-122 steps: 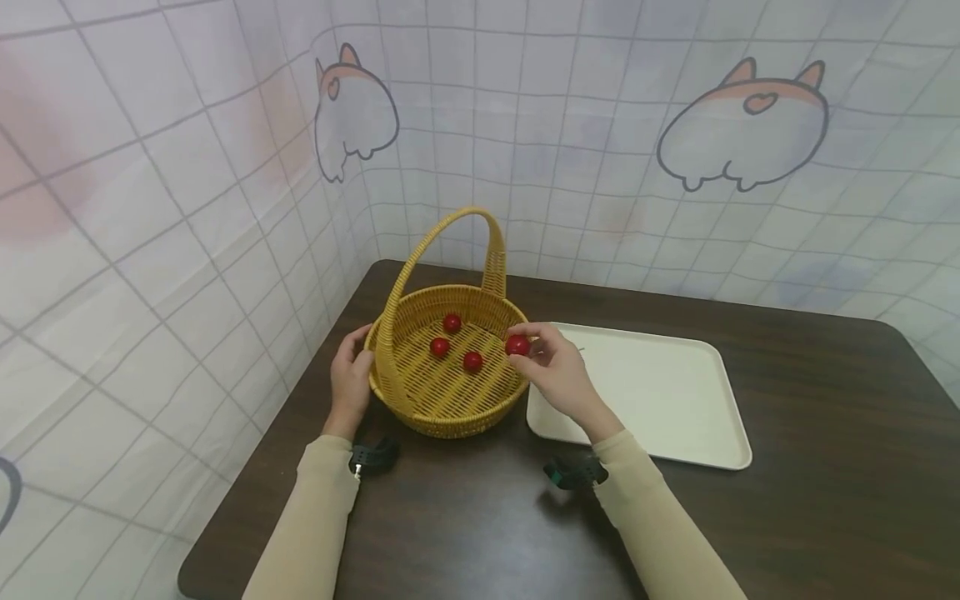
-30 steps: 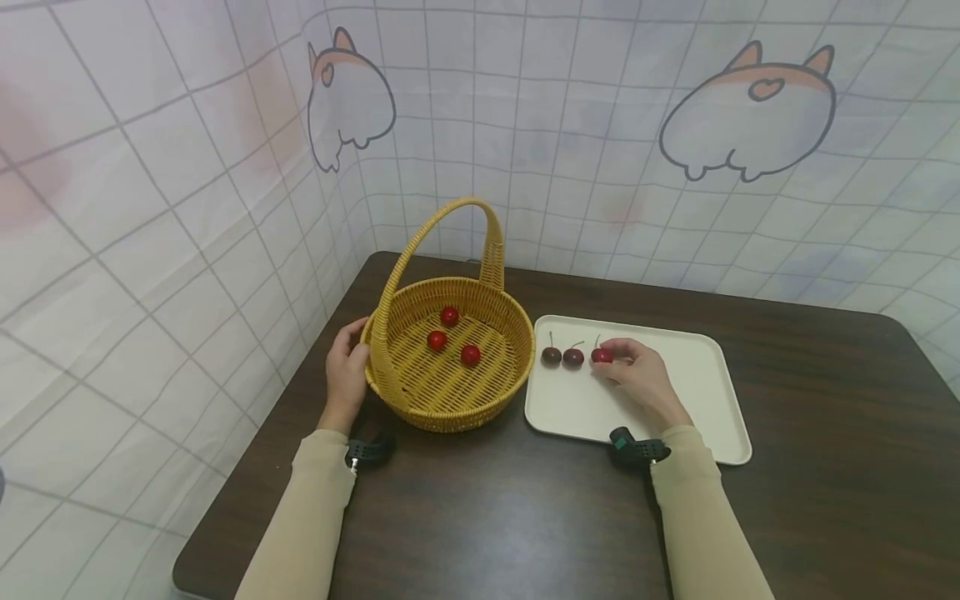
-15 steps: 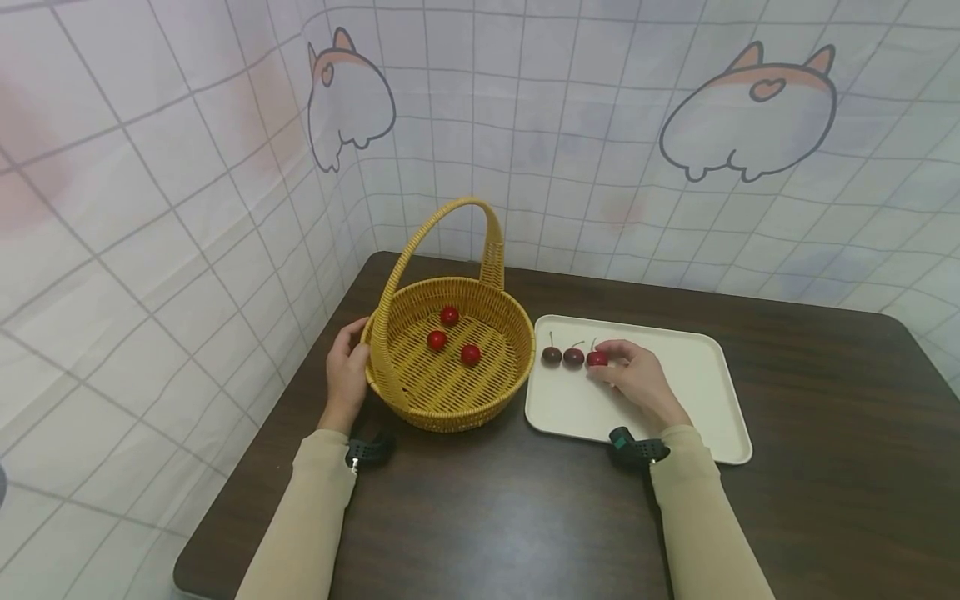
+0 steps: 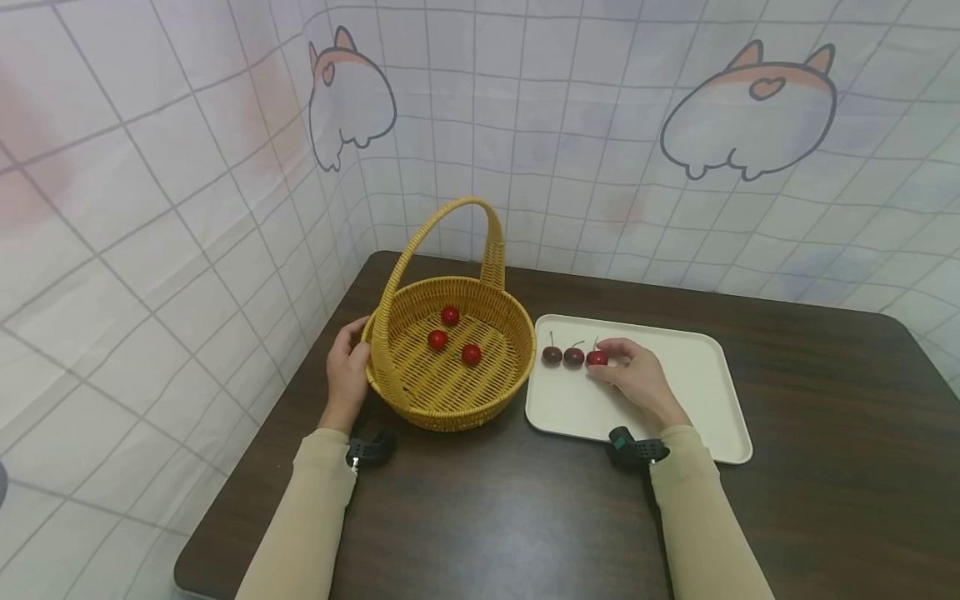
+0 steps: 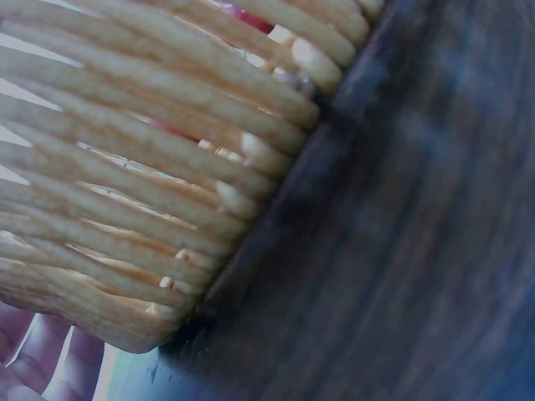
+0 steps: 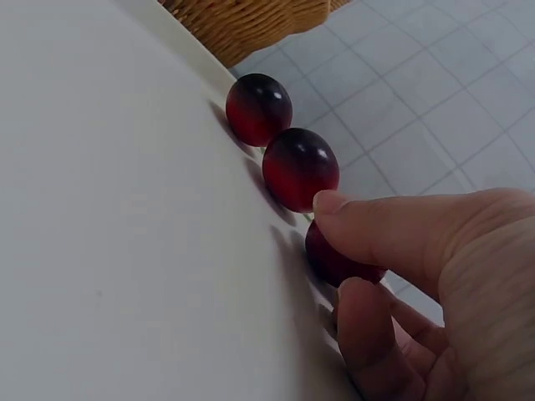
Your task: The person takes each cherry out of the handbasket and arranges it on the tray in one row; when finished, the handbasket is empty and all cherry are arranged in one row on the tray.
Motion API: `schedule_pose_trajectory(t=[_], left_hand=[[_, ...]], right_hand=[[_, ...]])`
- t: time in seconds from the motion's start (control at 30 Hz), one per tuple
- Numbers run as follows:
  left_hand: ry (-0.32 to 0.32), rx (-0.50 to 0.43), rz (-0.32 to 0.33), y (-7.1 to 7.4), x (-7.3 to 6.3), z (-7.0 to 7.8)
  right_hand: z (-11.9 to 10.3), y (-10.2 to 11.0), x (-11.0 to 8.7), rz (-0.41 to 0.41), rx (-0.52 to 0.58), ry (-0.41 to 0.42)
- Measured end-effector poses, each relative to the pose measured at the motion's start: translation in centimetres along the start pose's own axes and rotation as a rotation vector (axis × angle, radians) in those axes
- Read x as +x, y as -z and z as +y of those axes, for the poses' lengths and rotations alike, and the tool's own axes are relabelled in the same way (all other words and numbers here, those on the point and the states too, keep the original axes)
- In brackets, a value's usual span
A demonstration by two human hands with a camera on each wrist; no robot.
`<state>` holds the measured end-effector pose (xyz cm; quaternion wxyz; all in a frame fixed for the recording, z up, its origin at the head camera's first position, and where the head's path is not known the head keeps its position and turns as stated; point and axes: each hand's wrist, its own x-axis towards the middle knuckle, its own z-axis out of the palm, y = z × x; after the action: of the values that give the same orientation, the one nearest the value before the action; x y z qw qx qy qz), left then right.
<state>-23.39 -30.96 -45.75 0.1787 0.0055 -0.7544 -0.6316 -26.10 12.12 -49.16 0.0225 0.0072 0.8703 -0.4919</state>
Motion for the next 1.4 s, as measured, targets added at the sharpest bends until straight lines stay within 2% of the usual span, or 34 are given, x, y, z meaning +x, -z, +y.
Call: schedule_pose_trajectory(t=[0.2, 0.33, 0.4, 0.57, 0.7, 0.83, 0.97, 1.2, 1.4], left_hand=[[0.003, -0.001, -0.001, 0.0, 0.1, 0.2], [-0.011, -0.004, -0.002, -0.1, 0.3, 0.4], [-0.019, -0.006, -0.002, -0.2, 0.4, 0.4], [-0.021, -0.009, -0.003, -0.3, 0.5, 0.4], [-0.006, -0.012, 0.0, -0.4, 0.4, 0.3], [0.003, -0.007, -0.001, -0.4, 0.4, 0.2], [0.013, -0.012, 0.004, -0.3, 0.3, 0.0], [0.022, -0.016, 0.007, -0.3, 0.1, -0.3], [0.017, -0.012, 0.018, -0.1, 0.0, -0.2]], right_hand=[[0.3, 0.8, 0.2, -0.009, 0.058, -0.033], [0.3, 1.2, 0.3, 0.063, 0.14, -0.114], [0.3, 1.4, 0.2, 0.124, 0.227, -0.164], [0.2, 2.1, -0.1, 0.298, 0.555, -0.249], [-0.2, 2.3, -0.1, 0.388, 0.673, -0.257], [-0.9, 2.0, -0.1, 0.454, 0.727, -0.229], [-2.1, 1.0, -0.2, 0.471, 0.714, -0.144], [-5.0, -1.0, -0.9, 0.372, 0.695, 0.057], [-8.0, -2.7, -1.2, 0.257, 0.771, 0.146]])
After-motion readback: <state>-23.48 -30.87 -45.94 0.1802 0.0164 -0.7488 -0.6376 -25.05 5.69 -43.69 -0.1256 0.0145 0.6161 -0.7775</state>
